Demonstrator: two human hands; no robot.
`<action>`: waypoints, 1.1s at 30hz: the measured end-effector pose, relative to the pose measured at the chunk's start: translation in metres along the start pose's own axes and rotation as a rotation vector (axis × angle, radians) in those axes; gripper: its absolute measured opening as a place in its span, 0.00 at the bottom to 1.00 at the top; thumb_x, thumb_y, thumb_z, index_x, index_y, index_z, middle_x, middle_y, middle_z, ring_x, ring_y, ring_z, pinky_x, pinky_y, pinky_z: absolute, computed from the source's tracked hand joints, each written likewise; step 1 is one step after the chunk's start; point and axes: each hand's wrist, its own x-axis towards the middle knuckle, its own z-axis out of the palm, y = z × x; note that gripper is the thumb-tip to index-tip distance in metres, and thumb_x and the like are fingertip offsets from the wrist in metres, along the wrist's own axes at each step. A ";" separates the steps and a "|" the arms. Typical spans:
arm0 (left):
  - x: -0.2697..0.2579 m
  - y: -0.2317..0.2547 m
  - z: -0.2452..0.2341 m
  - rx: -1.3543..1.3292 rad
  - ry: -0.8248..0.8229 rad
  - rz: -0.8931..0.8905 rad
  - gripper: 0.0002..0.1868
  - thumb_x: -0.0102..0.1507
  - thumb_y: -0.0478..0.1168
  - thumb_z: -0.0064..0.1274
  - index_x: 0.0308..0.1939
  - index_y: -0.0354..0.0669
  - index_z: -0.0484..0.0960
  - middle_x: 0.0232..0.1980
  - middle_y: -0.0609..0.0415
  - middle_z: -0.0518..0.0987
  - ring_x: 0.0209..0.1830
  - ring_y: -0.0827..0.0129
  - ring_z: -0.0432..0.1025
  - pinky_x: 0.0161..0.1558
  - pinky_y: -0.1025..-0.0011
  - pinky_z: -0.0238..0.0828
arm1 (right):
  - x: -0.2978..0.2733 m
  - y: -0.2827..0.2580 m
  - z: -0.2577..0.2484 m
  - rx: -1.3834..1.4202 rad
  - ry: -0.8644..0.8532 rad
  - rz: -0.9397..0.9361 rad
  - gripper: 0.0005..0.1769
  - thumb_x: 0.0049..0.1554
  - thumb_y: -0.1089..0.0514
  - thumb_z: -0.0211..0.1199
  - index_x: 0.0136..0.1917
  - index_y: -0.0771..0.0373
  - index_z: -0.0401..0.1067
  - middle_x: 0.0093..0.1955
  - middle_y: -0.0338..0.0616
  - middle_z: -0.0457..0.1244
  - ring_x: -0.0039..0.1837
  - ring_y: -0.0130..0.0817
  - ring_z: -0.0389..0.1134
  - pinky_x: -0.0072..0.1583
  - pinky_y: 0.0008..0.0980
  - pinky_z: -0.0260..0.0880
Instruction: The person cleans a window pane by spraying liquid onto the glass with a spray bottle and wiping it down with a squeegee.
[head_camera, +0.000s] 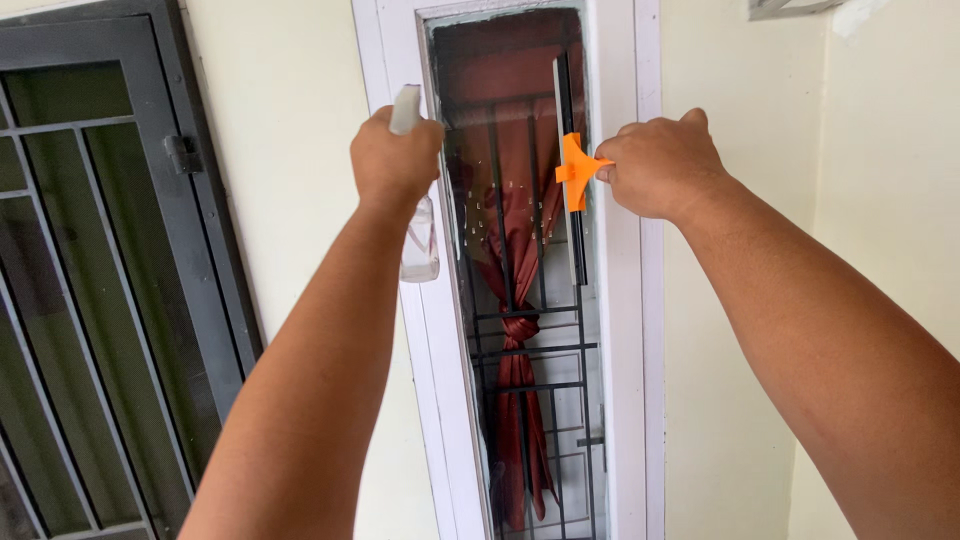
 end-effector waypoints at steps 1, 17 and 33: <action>-0.002 0.001 -0.008 0.003 -0.001 -0.004 0.14 0.55 0.41 0.49 0.39 0.35 0.82 0.29 0.48 0.81 0.25 0.65 0.78 0.32 0.65 0.75 | -0.001 -0.002 0.001 0.010 0.086 -0.019 0.17 0.65 0.47 0.52 0.63 0.46 0.76 0.54 0.33 0.68 0.58 0.35 0.68 0.61 0.52 0.55; -0.028 -0.019 0.029 -0.005 -0.069 -0.046 0.15 0.54 0.41 0.52 0.39 0.34 0.84 0.30 0.48 0.82 0.25 0.66 0.76 0.32 0.66 0.73 | -0.005 -0.003 0.007 0.011 -0.038 -0.017 0.17 0.67 0.48 0.51 0.63 0.45 0.76 0.53 0.34 0.69 0.57 0.35 0.69 0.63 0.53 0.53; -0.072 -0.034 0.093 -0.027 -0.040 -0.136 0.19 0.51 0.44 0.52 0.43 0.40 0.84 0.34 0.46 0.84 0.32 0.59 0.80 0.39 0.62 0.76 | -0.022 0.036 0.040 0.036 -0.145 -0.077 0.17 0.66 0.49 0.51 0.63 0.45 0.76 0.54 0.34 0.69 0.58 0.34 0.68 0.64 0.50 0.53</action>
